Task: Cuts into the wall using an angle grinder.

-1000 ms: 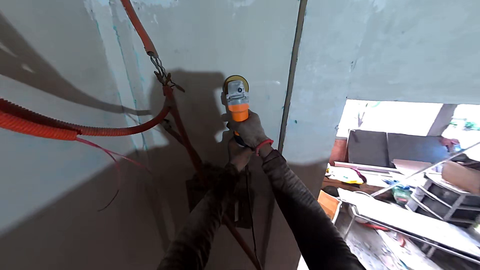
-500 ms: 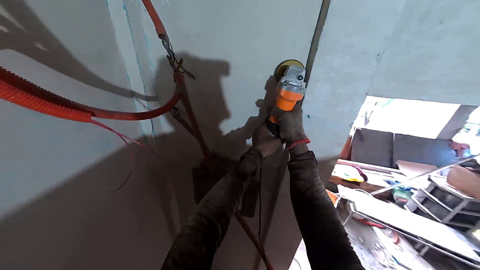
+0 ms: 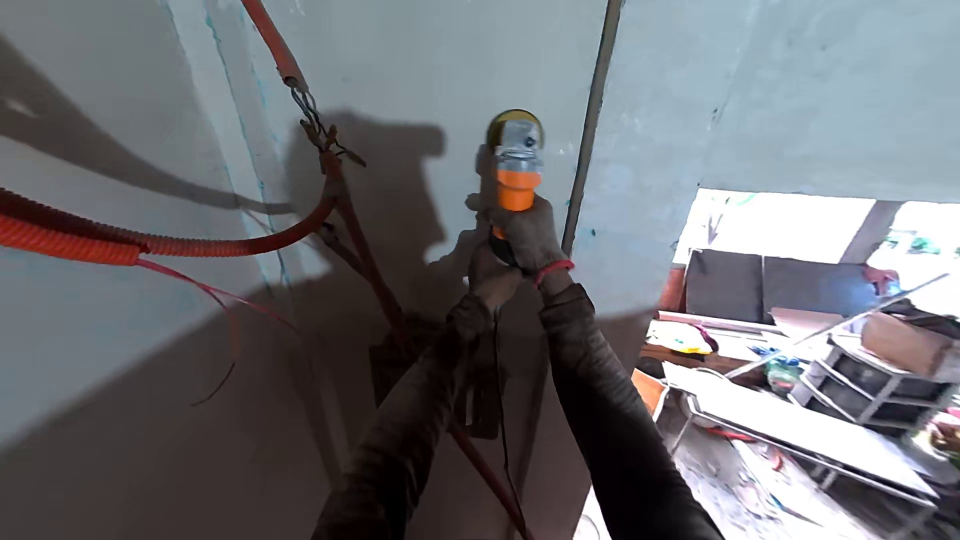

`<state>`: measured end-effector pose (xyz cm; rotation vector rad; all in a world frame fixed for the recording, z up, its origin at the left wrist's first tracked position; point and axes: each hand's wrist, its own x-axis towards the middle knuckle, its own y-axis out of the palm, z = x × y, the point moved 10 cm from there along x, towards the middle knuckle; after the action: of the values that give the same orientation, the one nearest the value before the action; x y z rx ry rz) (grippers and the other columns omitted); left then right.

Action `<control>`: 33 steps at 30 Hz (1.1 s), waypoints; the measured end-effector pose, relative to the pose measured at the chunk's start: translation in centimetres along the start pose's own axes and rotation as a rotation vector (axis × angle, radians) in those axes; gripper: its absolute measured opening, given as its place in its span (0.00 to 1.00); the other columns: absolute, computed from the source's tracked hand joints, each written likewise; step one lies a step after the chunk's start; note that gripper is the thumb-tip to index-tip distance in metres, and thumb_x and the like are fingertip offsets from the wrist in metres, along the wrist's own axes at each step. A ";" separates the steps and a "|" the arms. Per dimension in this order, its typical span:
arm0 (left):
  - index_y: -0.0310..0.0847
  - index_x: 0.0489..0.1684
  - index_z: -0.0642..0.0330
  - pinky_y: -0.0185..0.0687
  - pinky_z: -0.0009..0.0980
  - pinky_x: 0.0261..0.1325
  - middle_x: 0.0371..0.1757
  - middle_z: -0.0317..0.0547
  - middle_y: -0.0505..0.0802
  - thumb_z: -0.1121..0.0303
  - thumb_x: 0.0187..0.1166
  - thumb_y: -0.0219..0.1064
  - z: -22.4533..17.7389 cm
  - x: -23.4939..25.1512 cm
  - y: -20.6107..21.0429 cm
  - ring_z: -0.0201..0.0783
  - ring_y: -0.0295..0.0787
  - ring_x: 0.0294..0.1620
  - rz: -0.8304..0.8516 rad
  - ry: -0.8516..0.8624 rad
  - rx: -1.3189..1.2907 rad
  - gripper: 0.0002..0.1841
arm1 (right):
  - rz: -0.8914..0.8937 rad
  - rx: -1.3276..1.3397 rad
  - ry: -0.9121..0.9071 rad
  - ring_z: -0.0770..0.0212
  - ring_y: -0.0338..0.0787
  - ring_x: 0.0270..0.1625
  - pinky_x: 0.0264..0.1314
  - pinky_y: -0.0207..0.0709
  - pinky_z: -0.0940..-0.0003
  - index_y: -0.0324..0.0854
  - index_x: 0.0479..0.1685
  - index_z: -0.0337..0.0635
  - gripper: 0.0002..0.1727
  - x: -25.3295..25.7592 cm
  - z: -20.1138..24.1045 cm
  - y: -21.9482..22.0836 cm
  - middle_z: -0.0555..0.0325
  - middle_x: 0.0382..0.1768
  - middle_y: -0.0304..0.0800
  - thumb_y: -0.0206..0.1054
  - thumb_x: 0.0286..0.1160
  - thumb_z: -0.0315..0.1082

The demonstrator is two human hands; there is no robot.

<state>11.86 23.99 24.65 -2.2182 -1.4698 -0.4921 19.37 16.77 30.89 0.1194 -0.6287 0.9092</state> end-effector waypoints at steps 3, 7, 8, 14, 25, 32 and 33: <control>0.86 0.53 0.56 0.88 0.52 0.54 0.44 0.45 0.94 0.66 0.49 0.84 -0.8 0.3 1.2 0.43 0.92 0.48 0.065 0.009 0.145 0.27 | -0.114 0.043 0.052 0.56 0.89 0.29 0.27 0.83 0.54 0.84 0.57 0.50 0.30 0.0 -1.0 -2.5 0.54 0.34 0.91 0.84 0.53 0.50; 0.83 0.54 0.60 0.90 0.48 0.47 0.40 0.48 0.93 0.71 0.54 0.84 -1.2 -0.4 1.8 0.43 0.93 0.40 0.018 -0.030 0.068 0.26 | -0.014 0.061 -0.031 0.55 0.90 0.27 0.25 0.84 0.56 0.84 0.55 0.49 0.25 0.3 -0.3 -2.3 0.53 0.32 0.91 0.83 0.57 0.47; 0.82 0.54 0.61 0.90 0.47 0.46 0.39 0.49 0.93 0.72 0.54 0.84 -1.1 -0.7 2.0 0.43 0.92 0.39 0.012 -0.039 0.044 0.26 | 0.012 0.054 -0.063 0.55 0.91 0.28 0.26 0.85 0.56 0.84 0.55 0.49 0.25 0.4 -0.2 -2.2 0.53 0.32 0.92 0.82 0.58 0.47; 0.83 0.57 0.59 0.89 0.49 0.51 0.42 0.47 0.94 0.70 0.49 0.83 -0.9 -0.1 2.7 0.42 0.93 0.45 0.029 0.005 0.101 0.29 | -0.084 0.041 -0.021 0.55 0.89 0.29 0.28 0.83 0.54 0.83 0.56 0.50 0.28 -0.2 -1.1 -3.7 0.53 0.34 0.91 0.84 0.54 0.45; 0.84 0.55 0.60 0.88 0.49 0.56 0.45 0.48 0.93 0.68 0.48 0.84 -0.4 -0.2 2.3 0.42 0.92 0.49 0.021 0.002 0.122 0.29 | -0.073 0.014 -0.026 0.55 0.91 0.32 0.32 0.86 0.52 0.84 0.56 0.49 0.28 0.8 -1.5 -3.0 0.52 0.36 0.92 0.84 0.54 0.48; 0.80 0.55 0.68 0.90 0.43 0.50 0.43 0.53 0.92 0.80 0.51 0.83 0.1 -0.9 1.9 0.42 0.92 0.44 -0.183 -0.020 -0.158 0.28 | 0.127 -0.131 -0.018 0.55 0.89 0.29 0.26 0.81 0.56 0.84 0.55 0.48 0.25 -0.3 1.4 -0.8 0.53 0.33 0.91 0.82 0.57 0.45; 0.80 0.57 0.67 0.90 0.44 0.53 0.45 0.53 0.92 0.77 0.50 0.84 0.1 -1.1 1.9 0.42 0.92 0.47 -0.172 -0.008 -0.118 0.30 | 0.119 -0.123 -0.019 0.56 0.88 0.29 0.26 0.81 0.56 0.83 0.55 0.49 0.25 -0.7 0.7 -1.2 0.54 0.32 0.90 0.82 0.58 0.47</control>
<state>13.24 22.51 23.64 -2.1944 -1.6848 -0.6409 19.62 15.27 31.24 -0.0204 -0.7138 0.9827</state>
